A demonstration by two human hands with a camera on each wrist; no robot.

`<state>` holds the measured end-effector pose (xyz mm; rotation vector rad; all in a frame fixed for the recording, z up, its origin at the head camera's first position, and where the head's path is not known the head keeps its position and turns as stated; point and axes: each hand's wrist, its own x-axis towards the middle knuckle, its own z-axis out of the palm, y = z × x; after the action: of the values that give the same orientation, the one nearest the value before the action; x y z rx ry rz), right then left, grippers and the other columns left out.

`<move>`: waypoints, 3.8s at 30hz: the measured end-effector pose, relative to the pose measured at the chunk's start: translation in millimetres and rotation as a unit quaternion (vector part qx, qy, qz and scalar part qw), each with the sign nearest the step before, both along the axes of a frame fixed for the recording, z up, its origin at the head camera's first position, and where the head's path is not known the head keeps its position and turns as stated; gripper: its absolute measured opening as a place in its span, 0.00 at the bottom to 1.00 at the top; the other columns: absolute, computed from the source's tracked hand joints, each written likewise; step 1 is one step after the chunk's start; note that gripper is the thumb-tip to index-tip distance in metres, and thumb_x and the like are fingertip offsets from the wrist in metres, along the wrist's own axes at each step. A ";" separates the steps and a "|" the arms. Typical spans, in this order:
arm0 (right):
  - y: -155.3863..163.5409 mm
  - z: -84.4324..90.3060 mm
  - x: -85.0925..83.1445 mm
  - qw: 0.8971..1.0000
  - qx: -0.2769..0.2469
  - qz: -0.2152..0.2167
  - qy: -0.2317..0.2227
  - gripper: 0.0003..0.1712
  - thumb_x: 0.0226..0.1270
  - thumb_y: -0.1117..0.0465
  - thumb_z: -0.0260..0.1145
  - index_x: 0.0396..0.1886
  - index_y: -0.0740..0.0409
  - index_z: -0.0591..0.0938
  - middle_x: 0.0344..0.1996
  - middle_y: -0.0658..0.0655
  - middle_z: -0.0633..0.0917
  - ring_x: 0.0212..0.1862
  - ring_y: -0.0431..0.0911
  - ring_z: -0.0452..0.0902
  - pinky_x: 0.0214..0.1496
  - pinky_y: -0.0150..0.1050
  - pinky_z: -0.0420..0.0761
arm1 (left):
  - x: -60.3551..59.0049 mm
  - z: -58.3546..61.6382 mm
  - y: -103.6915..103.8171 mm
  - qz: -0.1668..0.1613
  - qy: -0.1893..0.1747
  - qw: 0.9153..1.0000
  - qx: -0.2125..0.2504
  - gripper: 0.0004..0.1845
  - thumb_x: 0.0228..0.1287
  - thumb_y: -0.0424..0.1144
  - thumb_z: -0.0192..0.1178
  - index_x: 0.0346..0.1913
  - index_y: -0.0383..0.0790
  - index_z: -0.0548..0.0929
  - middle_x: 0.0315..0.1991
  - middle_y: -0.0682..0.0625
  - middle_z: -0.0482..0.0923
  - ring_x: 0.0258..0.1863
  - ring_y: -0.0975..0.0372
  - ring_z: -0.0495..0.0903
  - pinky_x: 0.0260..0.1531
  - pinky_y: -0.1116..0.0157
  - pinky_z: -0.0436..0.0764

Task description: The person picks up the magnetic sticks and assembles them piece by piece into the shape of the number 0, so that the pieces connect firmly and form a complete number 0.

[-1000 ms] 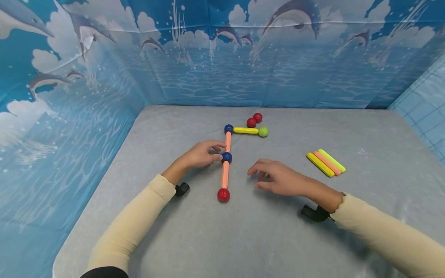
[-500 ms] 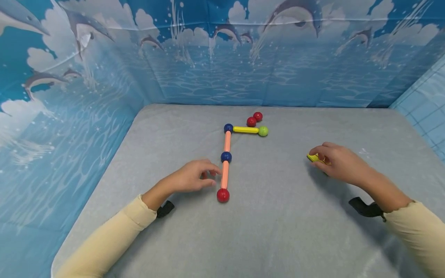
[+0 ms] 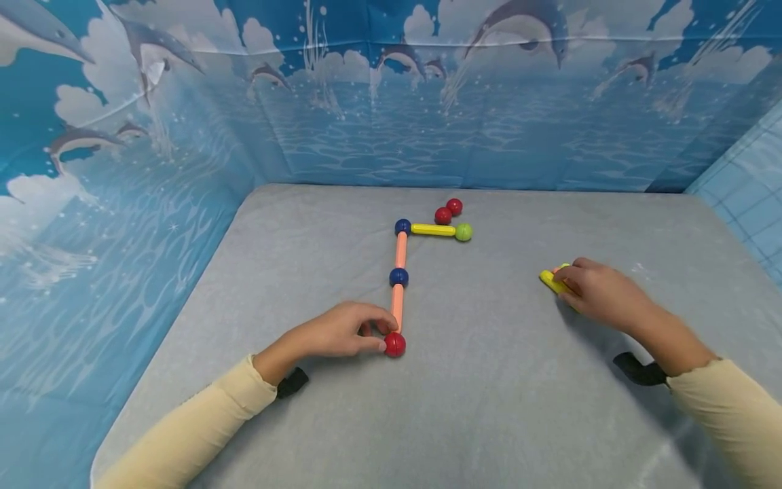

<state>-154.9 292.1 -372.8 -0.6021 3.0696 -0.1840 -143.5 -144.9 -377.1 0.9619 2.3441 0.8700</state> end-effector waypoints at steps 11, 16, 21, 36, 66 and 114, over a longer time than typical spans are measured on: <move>-8.2 -6.0 -0.6 0.999 -0.015 -0.019 -0.025 0.15 0.57 0.69 0.72 0.44 0.66 0.80 0.37 0.63 0.82 0.36 0.51 0.79 0.40 0.52 0.82 | 8.4 -4.1 12.5 0.033 0.010 0.999 -0.012 0.12 0.62 0.39 0.68 0.47 0.51 0.80 0.38 0.58 0.83 0.30 0.66 0.76 0.30 0.71 0.76; -12.0 -7.1 -2.4 0.999 -0.015 -0.027 -0.023 0.19 0.58 0.67 0.72 0.48 0.68 0.79 0.37 0.63 0.83 0.37 0.51 0.80 0.41 0.52 0.82 | 7.9 -3.9 13.8 0.038 -0.001 0.999 -0.014 0.13 0.61 0.40 0.70 0.46 0.51 0.80 0.37 0.58 0.82 0.29 0.67 0.76 0.29 0.71 0.76; -14.6 -7.2 -2.3 0.999 -0.017 -0.027 -0.029 0.20 0.59 0.66 0.72 0.50 0.67 0.79 0.39 0.64 0.83 0.39 0.52 0.81 0.41 0.53 0.82 | 9.3 -1.6 15.1 0.044 -0.005 0.999 -0.014 0.14 0.59 0.39 0.71 0.46 0.50 0.79 0.36 0.57 0.81 0.27 0.67 0.76 0.27 0.71 0.75; -40.2 3.6 5.6 0.988 -0.121 0.066 -0.070 0.20 0.59 0.68 0.71 0.53 0.61 0.81 0.44 0.55 0.87 0.36 0.40 0.79 0.38 0.36 0.80 | 9.6 -4.1 16.4 0.048 0.001 0.999 -0.016 0.13 0.59 0.39 0.70 0.45 0.51 0.79 0.36 0.58 0.82 0.26 0.67 0.75 0.27 0.71 0.74; -117.4 0.2 20.0 0.949 -0.173 0.189 -0.183 0.19 0.64 0.66 0.69 0.53 0.48 0.82 0.42 0.44 0.84 0.37 0.36 0.74 0.39 0.31 0.79 | 6.9 -4.4 16.4 0.041 -0.005 0.999 -0.009 0.13 0.61 0.36 0.69 0.46 0.48 0.79 0.38 0.54 0.82 0.27 0.66 0.74 0.29 0.71 0.73; -167.0 -2.5 15.3 0.925 -0.177 0.244 -0.231 0.17 0.67 0.64 0.65 0.54 0.46 0.82 0.42 0.41 0.84 0.39 0.36 0.75 0.47 0.36 0.81 | 6.6 1.3 19.2 0.033 -0.013 0.999 -0.021 0.11 0.63 0.39 0.68 0.47 0.50 0.81 0.37 0.54 0.84 0.34 0.65 0.78 0.37 0.68 0.77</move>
<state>-139.6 125.1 -375.3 -1.1229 2.3575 -0.7544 -136.8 -125.7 -375.8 0.8550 2.3747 0.8500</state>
